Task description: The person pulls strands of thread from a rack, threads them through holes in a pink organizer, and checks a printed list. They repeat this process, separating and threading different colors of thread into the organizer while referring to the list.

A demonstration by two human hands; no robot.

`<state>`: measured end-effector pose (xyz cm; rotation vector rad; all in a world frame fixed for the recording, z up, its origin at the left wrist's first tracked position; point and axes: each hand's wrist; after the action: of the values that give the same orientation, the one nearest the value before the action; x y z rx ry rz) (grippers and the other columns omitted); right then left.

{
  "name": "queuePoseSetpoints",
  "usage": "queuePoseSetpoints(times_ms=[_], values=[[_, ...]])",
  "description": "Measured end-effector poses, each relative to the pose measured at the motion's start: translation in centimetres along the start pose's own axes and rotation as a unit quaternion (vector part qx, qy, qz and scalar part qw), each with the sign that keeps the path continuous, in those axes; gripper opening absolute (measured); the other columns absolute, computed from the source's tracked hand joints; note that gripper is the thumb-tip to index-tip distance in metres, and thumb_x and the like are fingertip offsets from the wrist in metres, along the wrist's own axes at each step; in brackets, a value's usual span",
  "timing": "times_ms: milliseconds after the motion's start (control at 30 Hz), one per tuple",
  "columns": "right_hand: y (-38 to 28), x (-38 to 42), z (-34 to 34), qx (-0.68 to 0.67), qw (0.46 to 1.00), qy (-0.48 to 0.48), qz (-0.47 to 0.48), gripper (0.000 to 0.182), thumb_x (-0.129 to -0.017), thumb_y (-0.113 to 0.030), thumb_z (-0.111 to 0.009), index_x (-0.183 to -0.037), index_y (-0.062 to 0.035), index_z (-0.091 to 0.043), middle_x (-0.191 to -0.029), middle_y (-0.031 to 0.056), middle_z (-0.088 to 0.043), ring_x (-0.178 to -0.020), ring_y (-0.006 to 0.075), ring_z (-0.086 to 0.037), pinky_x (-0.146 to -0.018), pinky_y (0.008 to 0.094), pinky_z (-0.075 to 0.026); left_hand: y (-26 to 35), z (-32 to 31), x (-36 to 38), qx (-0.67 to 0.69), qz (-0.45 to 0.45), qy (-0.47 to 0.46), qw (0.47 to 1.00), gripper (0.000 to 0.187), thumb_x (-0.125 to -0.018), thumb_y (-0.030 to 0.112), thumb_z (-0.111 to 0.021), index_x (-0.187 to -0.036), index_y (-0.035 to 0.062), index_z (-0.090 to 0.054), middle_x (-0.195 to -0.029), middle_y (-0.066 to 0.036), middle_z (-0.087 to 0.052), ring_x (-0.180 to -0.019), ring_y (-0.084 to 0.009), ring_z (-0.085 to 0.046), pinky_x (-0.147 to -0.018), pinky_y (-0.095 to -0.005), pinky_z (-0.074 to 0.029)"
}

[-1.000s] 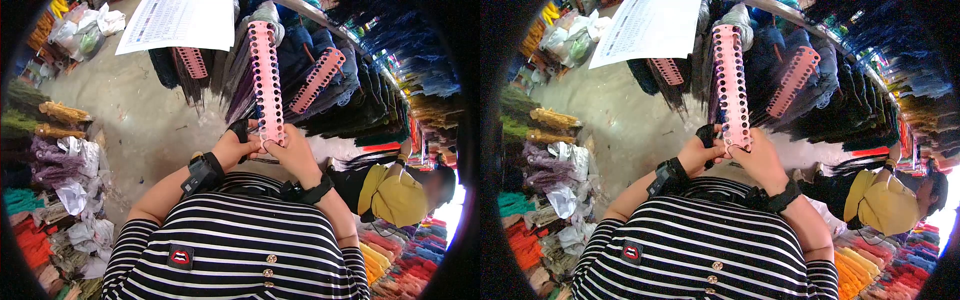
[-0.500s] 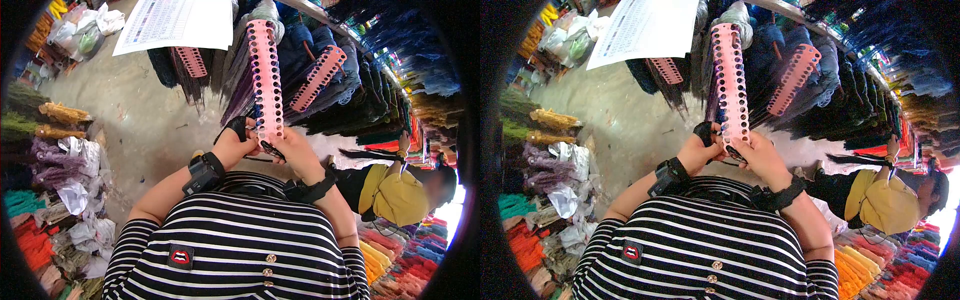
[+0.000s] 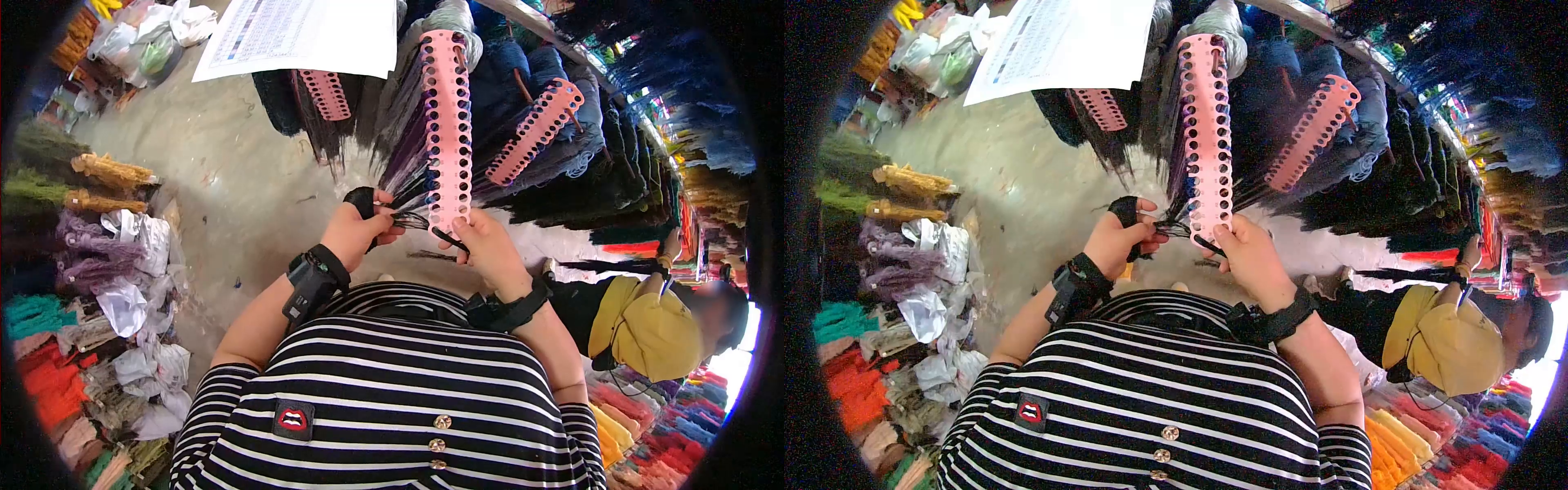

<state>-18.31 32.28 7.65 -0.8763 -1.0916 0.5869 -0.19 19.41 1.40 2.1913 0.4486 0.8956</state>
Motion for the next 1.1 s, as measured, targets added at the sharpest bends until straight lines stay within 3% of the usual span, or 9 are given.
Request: queuePoseSetpoints(times_ms=[100,200,333,433,633,733,833,933,1100], values=[[-0.1,-0.1,0.1,-0.003,1.0,-0.013,-0.003,0.022,-0.099,-0.021,-0.047,-0.106,-0.0039,-0.059,-0.084,0.0046,-0.066,-0.063,0.0067,-0.054,-0.051,0.0198,-0.042,0.2,-0.6,0.2,0.003,0.024,0.017,1.0,0.031,-0.087,0.002,-0.053,-0.118,0.0027,-0.049,-0.093,-0.01,-0.063,-0.083,-0.0229,-0.067,-0.069,-0.0307,-0.053],[-0.8,0.0,0.2,0.002,1.0,-0.015,-0.013,0.022,-0.098,-0.017,-0.047,-0.103,0.0013,-0.057,-0.094,0.006,-0.065,-0.076,0.0116,-0.065,-0.051,0.0219,-0.047,0.0,-0.5,0.1,0.028,0.049,0.027,0.998,0.031,-0.088,0.005,-0.053,-0.119,0.0045,-0.05,-0.096,-0.012,-0.065,-0.083,-0.0231,-0.067,-0.069,-0.0315,-0.052],[0.2,-0.4,0.4,0.001,1.0,-0.024,0.011,0.022,-0.099,-0.018,-0.046,-0.103,0.001,-0.058,-0.094,0.0061,-0.065,-0.076,0.0111,-0.065,-0.051,0.022,-0.047,0.2,-0.8,0.2,0.033,0.066,0.025,0.997,0.031,-0.089,0.009,-0.056,-0.119,0.0057,-0.05,-0.095,-0.009,-0.064,-0.085,-0.0213,-0.066,-0.07,-0.0315,-0.052],[-0.1,-0.2,0.3,0.012,1.0,-0.019,0.008,0.022,-0.099,-0.018,-0.046,-0.105,-0.0005,-0.058,-0.094,0.0054,-0.065,-0.075,0.0096,-0.063,-0.051,0.0206,-0.045,-0.7,-0.6,0.2,-0.032,-0.005,0.002,0.999,0.032,-0.09,0.011,-0.057,-0.121,0.0056,-0.05,-0.093,-0.007,-0.062,-0.091,-0.0198,-0.064,-0.073,-0.0317,-0.051],[0.4,-0.6,0.6,0.016,1.0,-0.026,-0.006,0.023,-0.099,-0.018,-0.046,-0.109,-0.0029,-0.059,-0.092,0.0039,-0.066,-0.071,0.0058,-0.058,-0.05,0.0178,-0.04,-0.4,0.6,0.1,0.165,0.018,-0.074,0.983,0.044,-0.087,0.001,-0.055,-0.13,0.0029,-0.045,-0.086,-0.003,-0.057,-0.084,-0.0165,-0.06,-0.075,-0.0318,-0.05],[0.4,-0.7,0.7,0.024,0.999,-0.045,-0.013,0.024,-0.099,-0.018,-0.045,-0.11,-0.0031,-0.059,-0.092,0.0037,-0.065,-0.069,0.0048,-0.055,-0.05,0.0171,-0.038,0.9,-0.1,0.8,0.204,0.064,-0.062,0.975,0.047,-0.083,0.0,-0.06,-0.128,0.0023,-0.048,-0.084,0.0,-0.055,-0.079,-0.0142,-0.058,-0.072,-0.0278,-0.049],[0.6,-0.7,0.6,0.003,0.998,-0.055,-0.007,0.024,-0.099,-0.019,-0.044,-0.11,-0.0035,-0.06,-0.091,0.0032,-0.065,-0.068,0.004,-0.054,-0.049,0.0163,-0.035,-0.1,-0.2,0.3,0.072,-0.026,-0.085,0.993,0.049,-0.08,-0.001,-0.063,-0.127,0.0013,-0.049,-0.081,0.0,-0.054,-0.073,-0.0118,-0.053,-0.067,-0.0241,-0.045],[0.0,-0.3,0.1,0.0,0.998,-0.06,-0.003,0.024,-0.099,-0.018,-0.044,-0.11,-0.0037,-0.06,-0.09,0.0028,-0.064,-0.067,0.0034,-0.053,-0.049,0.0157,-0.033,-0.7,-1.1,-0.6,-0.125,-0.086,-0.004,0.988,0.052,-0.079,-0.002,-0.06,-0.129,0.0038,-0.048,-0.081,0.001,-0.051,-0.066,-0.0081,-0.049,-0.057,-0.0211,-0.038],[-1.1,0.4,-0.5,-0.04,0.997,-0.06,0.017,0.025,-0.099,-0.018,-0.044,-0.112,-0.0044,-0.06,-0.089,0.002,-0.065,-0.064,0.0017,-0.049,-0.048,0.0153,-0.03,-1.6,-1.7,-1.3,-0.172,-0.072,0.036,0.982,0.05,-0.083,0.001,-0.058,-0.131,0.0067,-0.048,-0.082,0.001,-0.053,-0.061,-0.0064,-0.046,-0.051,-0.0216,-0.035]])
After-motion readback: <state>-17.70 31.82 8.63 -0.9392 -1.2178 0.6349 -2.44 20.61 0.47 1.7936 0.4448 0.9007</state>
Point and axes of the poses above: each hand's wrist, its own x-axis away from the middle knuckle, its own z-axis out of the back of the hand, y = z × x
